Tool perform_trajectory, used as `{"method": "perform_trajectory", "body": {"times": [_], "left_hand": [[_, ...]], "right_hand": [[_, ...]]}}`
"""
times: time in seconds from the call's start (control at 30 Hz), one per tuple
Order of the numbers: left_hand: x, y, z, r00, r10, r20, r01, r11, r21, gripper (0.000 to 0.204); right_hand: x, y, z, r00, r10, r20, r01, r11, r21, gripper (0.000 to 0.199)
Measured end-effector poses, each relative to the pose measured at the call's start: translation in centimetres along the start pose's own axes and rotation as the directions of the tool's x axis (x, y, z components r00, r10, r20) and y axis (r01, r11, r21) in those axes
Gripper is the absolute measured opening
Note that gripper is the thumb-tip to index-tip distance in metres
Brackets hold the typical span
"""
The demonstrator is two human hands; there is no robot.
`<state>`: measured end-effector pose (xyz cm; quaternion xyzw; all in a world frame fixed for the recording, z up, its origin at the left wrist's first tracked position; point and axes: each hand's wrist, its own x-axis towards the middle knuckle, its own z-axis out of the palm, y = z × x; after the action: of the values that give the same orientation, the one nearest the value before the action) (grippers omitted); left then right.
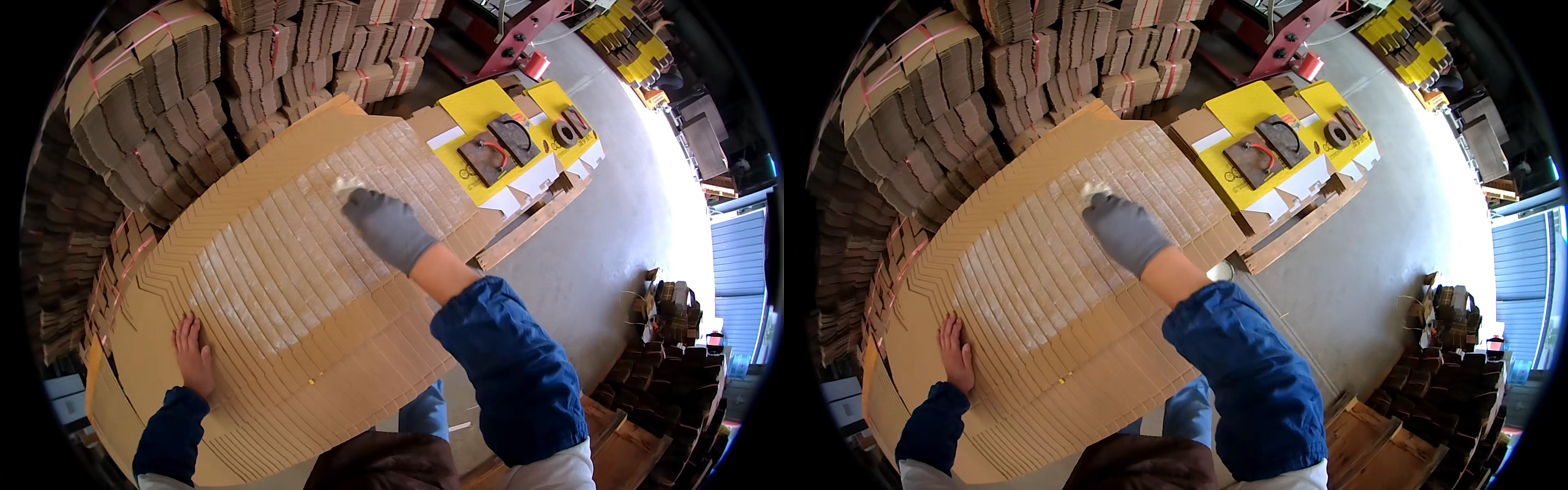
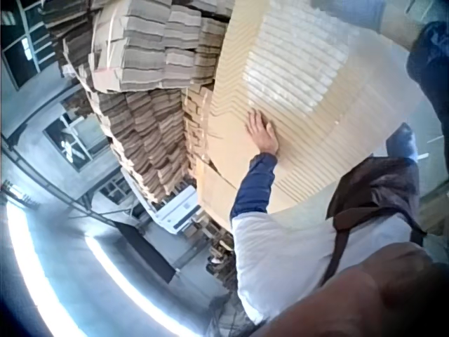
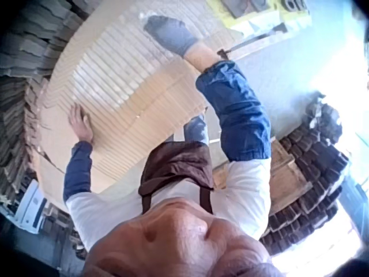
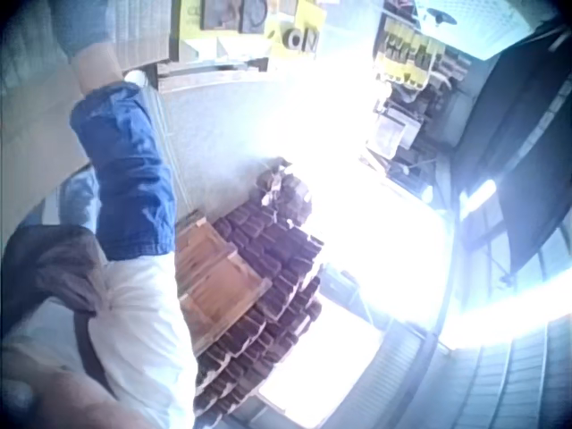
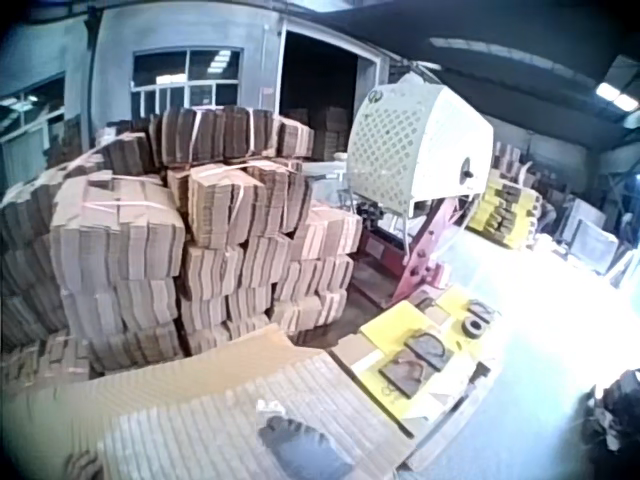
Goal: The person applies white adhesive to a large corrugated cardboard sheet using a brush. They repeatedly dip the brush into a small container and spread the glue across the surface in linear strokes.
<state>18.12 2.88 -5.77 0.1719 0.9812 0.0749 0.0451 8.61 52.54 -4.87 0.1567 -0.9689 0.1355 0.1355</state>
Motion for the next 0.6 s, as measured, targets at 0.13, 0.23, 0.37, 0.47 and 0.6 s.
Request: {"method": "perform_trajectory", "body": {"times": [0.13,0.23,0.37,0.47,0.6], "left_hand": [[0.2,-0.1,0.5,1.0,0.015,-0.013,-0.015,1.0,0.002,0.058],[-0.3,-0.5,0.1,1.0,-0.002,-0.011,0.002,0.999,0.032,0.056],[-1.0,-1.1,1.1,1.0,0.006,0.003,-0.006,1.0,0.007,0.05],[-1.4,-1.7,1.2,0.999,-0.038,0.033,0.029,0.97,0.242,0.054],[-2.2,-4.6,1.2,1.0,-0.018,-0.025,0.028,0.864,0.502,0.063]], "right_hand": [[-0.9,13.0,-2.2,0.89,0.456,-0.004,-0.446,0.868,-0.221,0.012],[-9.1,20.9,-5.0,0.806,0.469,-0.361,-0.502,0.865,0.005,0.019],[-24.5,23.5,-2.8,0.55,0.83,-0.09,-0.586,0.461,0.666,0.014],[-36.4,23.5,6.9,0.429,0.891,0.152,-0.675,0.205,0.709,0.013],[-44.6,22.5,20.7,0.437,0.881,0.184,-0.833,0.318,0.453,0.019]]}}
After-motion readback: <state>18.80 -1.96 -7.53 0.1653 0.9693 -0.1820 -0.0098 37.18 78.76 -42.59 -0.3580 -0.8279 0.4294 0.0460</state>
